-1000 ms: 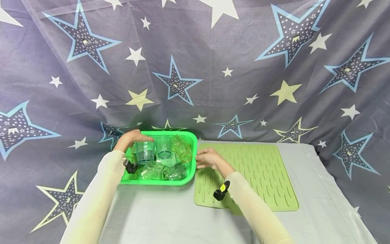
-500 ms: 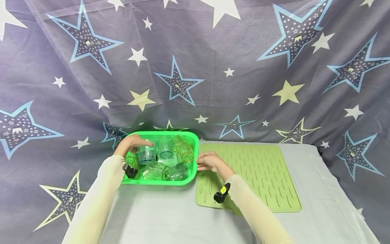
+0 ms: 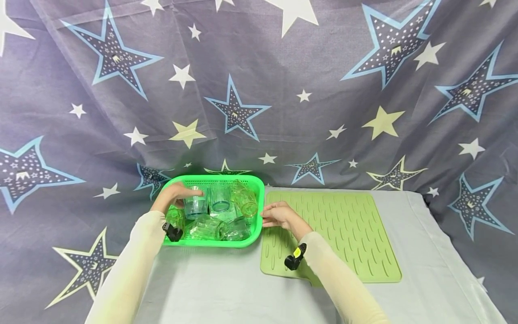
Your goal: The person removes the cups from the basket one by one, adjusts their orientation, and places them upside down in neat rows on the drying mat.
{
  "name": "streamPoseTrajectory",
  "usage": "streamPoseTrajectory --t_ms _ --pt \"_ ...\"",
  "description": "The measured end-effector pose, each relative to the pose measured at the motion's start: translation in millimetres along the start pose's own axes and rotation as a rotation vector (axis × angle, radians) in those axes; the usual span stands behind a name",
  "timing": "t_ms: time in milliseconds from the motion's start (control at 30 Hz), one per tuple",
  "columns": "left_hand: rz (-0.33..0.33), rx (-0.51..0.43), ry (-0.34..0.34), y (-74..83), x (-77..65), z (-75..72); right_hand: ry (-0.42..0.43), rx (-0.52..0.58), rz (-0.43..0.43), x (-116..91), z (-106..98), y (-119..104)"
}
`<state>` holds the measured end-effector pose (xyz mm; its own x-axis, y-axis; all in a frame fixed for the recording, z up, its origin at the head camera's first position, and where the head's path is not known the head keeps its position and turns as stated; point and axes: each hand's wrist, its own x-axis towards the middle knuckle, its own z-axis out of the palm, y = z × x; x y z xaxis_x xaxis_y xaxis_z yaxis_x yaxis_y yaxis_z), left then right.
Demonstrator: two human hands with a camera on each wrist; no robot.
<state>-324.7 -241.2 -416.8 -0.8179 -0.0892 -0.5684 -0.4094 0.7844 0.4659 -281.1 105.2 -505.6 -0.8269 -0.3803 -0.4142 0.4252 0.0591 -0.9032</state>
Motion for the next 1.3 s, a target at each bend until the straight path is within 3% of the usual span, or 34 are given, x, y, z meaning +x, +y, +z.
streamPoseTrajectory --t_ms 200,533,967,1133,1300 --pt "0.016 0.013 0.028 -3.1 1.6 7.5 -0.001 0.009 -0.003 2.9 -2.0 3.1" --pt "-0.034 0.029 0.061 -4.3 1.0 10.9 0.004 0.003 -0.015 2.7 -1.1 2.0" --pt "0.004 -0.017 0.068 -7.9 -3.0 10.0 0.01 0.005 -0.009 2.0 -0.1 4.0" --pt "0.034 0.007 0.111 -7.0 -3.7 4.9 0.012 0.006 -0.008 2.1 -0.1 4.2" --pt "0.08 -0.039 0.162 -4.3 -9.8 0.9 0.012 0.007 -0.011 3.1 -0.8 4.4"
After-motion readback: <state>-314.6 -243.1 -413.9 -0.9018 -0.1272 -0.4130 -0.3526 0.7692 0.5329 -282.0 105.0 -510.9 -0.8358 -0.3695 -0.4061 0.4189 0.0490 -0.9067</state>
